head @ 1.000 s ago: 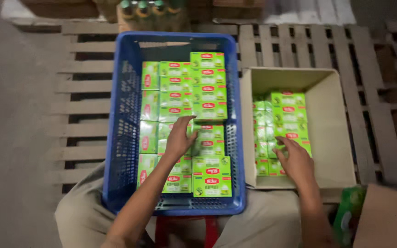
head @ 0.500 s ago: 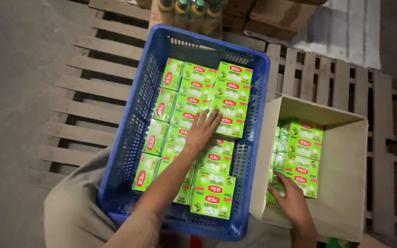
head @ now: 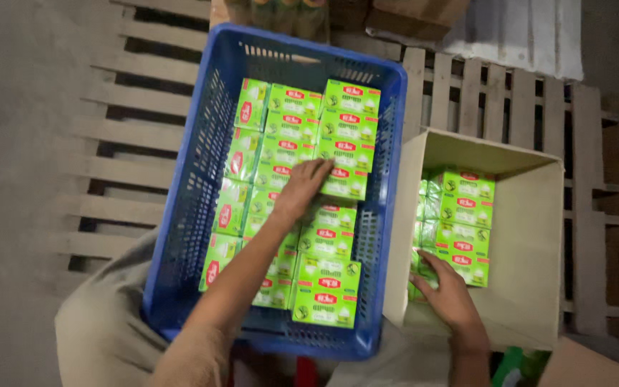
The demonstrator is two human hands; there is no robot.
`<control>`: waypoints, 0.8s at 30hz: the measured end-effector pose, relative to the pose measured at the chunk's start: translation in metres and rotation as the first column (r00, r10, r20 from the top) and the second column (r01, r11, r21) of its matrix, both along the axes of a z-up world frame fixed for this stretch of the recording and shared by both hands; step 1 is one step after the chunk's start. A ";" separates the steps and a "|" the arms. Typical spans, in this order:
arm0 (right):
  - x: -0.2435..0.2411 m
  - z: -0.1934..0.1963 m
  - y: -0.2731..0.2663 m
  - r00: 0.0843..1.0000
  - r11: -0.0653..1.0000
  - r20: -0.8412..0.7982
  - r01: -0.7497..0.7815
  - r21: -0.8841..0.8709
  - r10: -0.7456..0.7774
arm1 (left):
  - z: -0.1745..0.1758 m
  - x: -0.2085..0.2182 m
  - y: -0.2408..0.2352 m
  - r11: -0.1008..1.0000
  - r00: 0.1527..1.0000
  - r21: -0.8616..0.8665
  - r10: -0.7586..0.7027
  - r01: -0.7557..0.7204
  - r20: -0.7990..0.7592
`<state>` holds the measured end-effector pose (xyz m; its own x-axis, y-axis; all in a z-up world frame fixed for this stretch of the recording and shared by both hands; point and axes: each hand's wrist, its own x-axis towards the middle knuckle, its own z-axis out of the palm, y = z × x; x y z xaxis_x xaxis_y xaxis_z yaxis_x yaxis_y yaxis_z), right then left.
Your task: The person picks up boxes of tea from a blue plastic crate and places them into a cardboard box one by one.
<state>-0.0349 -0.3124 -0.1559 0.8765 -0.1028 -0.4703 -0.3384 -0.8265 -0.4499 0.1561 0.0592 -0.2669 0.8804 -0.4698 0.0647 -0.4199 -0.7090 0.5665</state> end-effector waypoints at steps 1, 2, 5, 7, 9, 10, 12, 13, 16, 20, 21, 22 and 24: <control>-0.001 -0.002 -0.002 0.999 1.000 0.038 0.001 0.008 -0.002 | -0.006 -0.001 0.001 0.999 0.998 -0.051 0.020 -0.017 0.060; -0.001 0.011 0.007 0.999 1.000 0.040 0.009 0.001 -0.009 | 0.053 -0.005 0.002 0.998 0.998 -0.057 0.013 -0.009 0.063; 0.003 0.043 0.024 0.995 0.998 0.076 0.059 0.028 -0.061 | 0.159 -0.020 0.015 0.830 0.638 -0.200 0.224 -0.521 -0.737; 0.006 0.051 0.027 0.994 1.000 0.111 0.026 0.005 -0.026 | 0.105 -0.017 0.028 0.975 0.970 -0.180 0.091 -0.133 -0.224; 0.008 0.068 0.037 0.986 0.997 0.149 0.077 0.014 -0.078 | 0.109 -0.019 0.033 0.944 0.992 -0.313 0.074 -0.102 -0.101; 0.010 0.074 0.042 0.976 0.993 0.179 0.120 0.024 -0.122 | 0.110 -0.018 0.036 0.896 0.997 -0.439 0.076 -0.062 0.015; 0.011 0.045 0.016 0.942 0.999 0.333 0.038 0.013 -0.040 | 0.141 -0.022 0.034 0.879 0.997 -0.475 0.071 -0.042 0.043; 0.010 0.030 0.003 0.883 0.998 0.467 -0.052 -0.022 0.056 | 0.155 -0.026 0.033 0.856 0.995 -0.515 0.081 -0.040 0.057; 0.021 0.112 0.039 0.759 0.986 0.646 -0.157 0.061 0.081 | 0.219 -0.051 0.025 0.857 0.998 -0.513 -0.023 0.047 0.054; 0.016 0.205 0.073 0.755 0.947 0.656 -0.193 0.256 -0.024 | 0.254 -0.080 -0.008 0.830 0.959 -0.488 -0.189 0.270 0.210; 0.014 0.225 0.080 0.790 0.947 0.610 -0.243 0.210 0.068 | 0.257 -0.088 -0.018 0.842 0.957 -0.458 -0.215 0.283 0.197; 0.014 0.246 0.087 0.816 0.939 0.554 -0.301 0.167 0.163 | 0.260 -0.094 -0.028 0.855 0.955 -0.430 -0.234 0.291 0.182; 0.016 0.231 0.080 0.790 0.942 0.554 -0.334 0.029 0.263 | 0.263 -0.102 -0.042 0.842 0.947 -0.433 -0.267 0.320 0.181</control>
